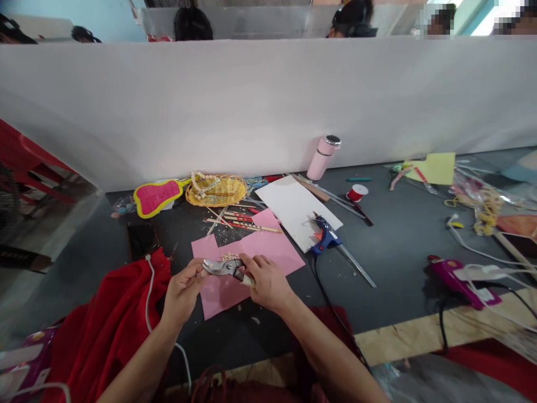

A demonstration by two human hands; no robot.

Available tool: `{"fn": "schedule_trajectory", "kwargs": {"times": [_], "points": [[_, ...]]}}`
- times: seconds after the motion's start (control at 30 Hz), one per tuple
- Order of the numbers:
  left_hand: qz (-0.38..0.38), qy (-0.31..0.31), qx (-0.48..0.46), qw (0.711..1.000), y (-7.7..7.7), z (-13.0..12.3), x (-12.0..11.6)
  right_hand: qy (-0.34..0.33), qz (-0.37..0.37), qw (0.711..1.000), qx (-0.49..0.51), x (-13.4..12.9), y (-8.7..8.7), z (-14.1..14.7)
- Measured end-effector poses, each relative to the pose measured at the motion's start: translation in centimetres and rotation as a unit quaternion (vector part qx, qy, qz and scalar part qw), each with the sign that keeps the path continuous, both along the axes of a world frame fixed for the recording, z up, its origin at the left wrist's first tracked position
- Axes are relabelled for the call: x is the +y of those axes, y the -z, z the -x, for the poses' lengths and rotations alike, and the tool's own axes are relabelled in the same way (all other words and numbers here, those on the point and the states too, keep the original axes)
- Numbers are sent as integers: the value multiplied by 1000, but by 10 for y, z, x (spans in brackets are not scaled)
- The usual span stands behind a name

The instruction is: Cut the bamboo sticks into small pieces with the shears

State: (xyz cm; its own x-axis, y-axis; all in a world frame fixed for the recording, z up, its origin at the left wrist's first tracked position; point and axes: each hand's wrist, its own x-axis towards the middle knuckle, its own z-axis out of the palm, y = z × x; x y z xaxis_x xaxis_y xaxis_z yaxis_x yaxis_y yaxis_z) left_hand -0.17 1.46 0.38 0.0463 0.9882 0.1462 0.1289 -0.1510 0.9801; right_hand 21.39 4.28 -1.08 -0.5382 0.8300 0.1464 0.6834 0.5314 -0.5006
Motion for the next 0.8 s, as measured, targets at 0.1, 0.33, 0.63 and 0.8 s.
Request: {"fn": "schedule_trajectory", "kwargs": {"times": [0.1,0.33,0.63,0.8], "points": [[-1,2,-1,1000,-1,0,-1,10,2,1000,-4,-2,-2,1],[4,-4,-4,1000,-1,-1,-1,5,-25,999,-25,3,4,0],[59,40,-101,992,7,-1,0,-24,-21,999,-17,6,5,-6],[102,32,-159,981,9,-3,1,-1,-68,997,36,10,11,-7]]}}
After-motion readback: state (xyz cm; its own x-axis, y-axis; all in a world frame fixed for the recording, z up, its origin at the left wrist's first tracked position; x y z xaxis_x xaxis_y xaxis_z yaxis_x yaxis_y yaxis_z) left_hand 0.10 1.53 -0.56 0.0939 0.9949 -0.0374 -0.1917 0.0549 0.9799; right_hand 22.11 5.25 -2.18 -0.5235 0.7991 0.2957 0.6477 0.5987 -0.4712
